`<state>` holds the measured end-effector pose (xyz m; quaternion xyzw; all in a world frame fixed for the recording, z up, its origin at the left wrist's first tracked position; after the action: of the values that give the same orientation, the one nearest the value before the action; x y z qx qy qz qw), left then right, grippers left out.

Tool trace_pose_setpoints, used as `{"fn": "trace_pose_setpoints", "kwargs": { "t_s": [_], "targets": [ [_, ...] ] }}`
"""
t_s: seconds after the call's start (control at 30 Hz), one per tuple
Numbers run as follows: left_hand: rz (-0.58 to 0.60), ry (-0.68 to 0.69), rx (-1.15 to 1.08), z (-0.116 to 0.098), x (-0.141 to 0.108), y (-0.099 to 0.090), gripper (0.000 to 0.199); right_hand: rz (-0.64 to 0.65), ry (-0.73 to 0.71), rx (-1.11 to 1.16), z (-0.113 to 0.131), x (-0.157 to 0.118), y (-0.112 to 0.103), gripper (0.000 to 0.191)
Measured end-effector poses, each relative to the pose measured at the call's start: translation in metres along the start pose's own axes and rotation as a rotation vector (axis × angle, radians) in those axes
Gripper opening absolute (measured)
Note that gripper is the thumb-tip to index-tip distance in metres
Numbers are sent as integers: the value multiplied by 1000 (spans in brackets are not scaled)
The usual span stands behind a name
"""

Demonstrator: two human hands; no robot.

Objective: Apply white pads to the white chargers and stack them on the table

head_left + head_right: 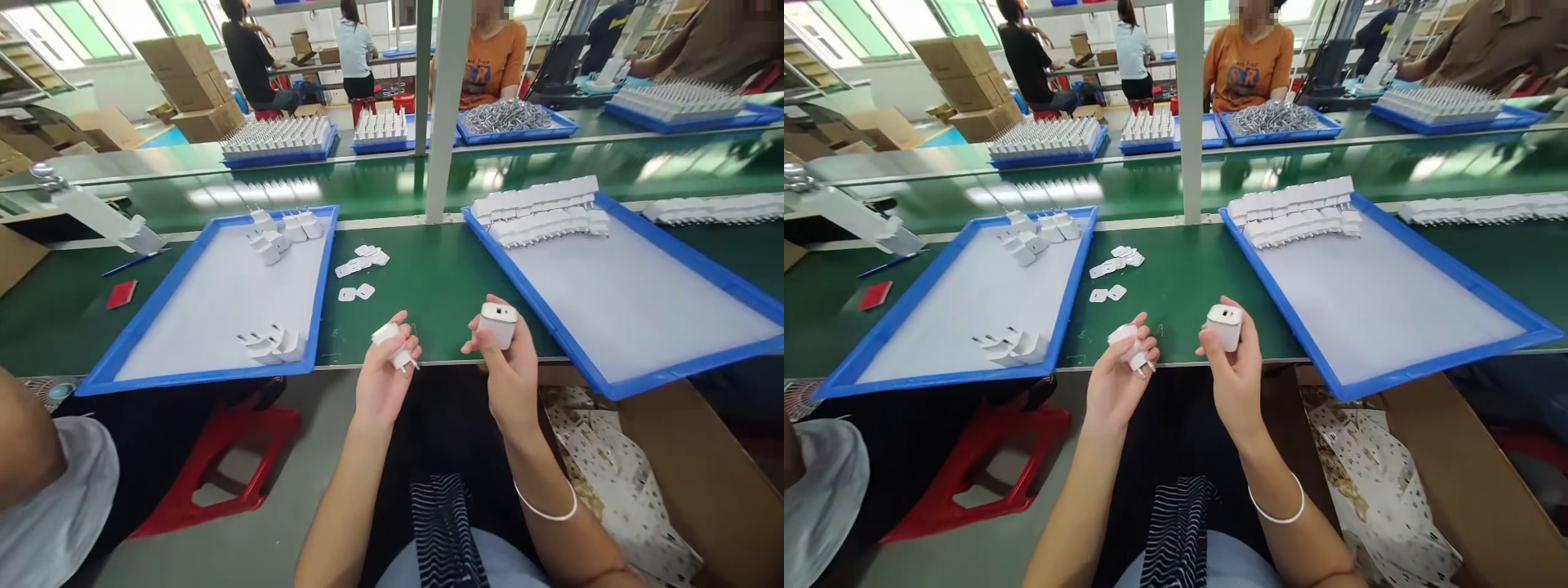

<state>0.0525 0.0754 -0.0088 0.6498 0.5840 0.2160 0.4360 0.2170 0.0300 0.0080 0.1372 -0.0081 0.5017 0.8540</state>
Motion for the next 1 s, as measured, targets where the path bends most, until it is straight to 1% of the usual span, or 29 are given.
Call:
{"fn": "trace_pose_setpoints", "kwargs": {
  "t_s": [0.07, 0.13, 0.17, 0.2, 0.27, 0.33, 0.37, 0.43, 0.5, 0.57, 0.6, 0.67, 0.73, 0.8, 0.87, 1.0],
  "targets": [
    [9, 59, 76, 0, 3, -4, 42, 126, 29, -13, -4, 2, 3, 38],
    [63, 98, 189, 2, 1, -4, 50, 249, 0, -81, -5, -1, 10, 35],
    [95, 103, 240, 4, -2, -3, 55, 287, -30, -120, -5, -5, 14, 32],
    [121, 102, 280, 6, -6, -2, 61, 303, -61, -147, -5, -9, 18, 30],
    [158, 90, 331, 9, -12, 0, 74, 281, -105, -150, -8, -18, 26, 30],
    [153, 98, 356, 7, -17, -1, 82, 249, -128, -135, -11, -25, 33, 28],
    [129, 121, 365, 3, -19, -3, 81, 259, -141, -156, -11, -27, 37, 27],
    [33, 218, 385, -10, -22, -12, 67, 350, -182, -273, -10, -24, 50, 26],
    [-88, 350, 401, -27, -28, -25, 50, 473, -224, -431, -6, -13, 67, 24],
    [-174, 444, 416, -41, -36, -37, 45, 570, -220, -589, -5, 8, 90, 24],
    [-195, 464, 425, -46, -40, -42, 46, 613, -197, -676, -6, 19, 103, 25],
    [-217, 455, 454, -49, -48, -49, 45, 719, -143, -947, -15, 42, 134, 35],
    [-219, 423, 488, -47, -54, -52, 46, 778, -120, -1075, -24, 61, 162, 42],
    [-200, 379, 516, -42, -58, -54, 47, 815, -100, -1144, -34, 76, 182, 41],
    [-172, 331, 537, -38, -60, -55, 48, 853, -81, -1200, -44, 86, 192, 35],
    [-150, 286, 554, -36, -61, -62, 48, 900, -73, -1262, -50, 98, 192, 29]
  ]
}}
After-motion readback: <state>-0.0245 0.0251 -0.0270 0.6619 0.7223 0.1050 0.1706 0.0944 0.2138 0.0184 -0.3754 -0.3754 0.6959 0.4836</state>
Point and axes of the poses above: each hand's wrist, its own x-axis towards the middle knuckle, its own y-axis out of the palm, z = x × y, the point moved 6 cm from there along x, towards the middle knuckle, and after that the axes turned 3 degrees about -x, right-handed, at the moved point
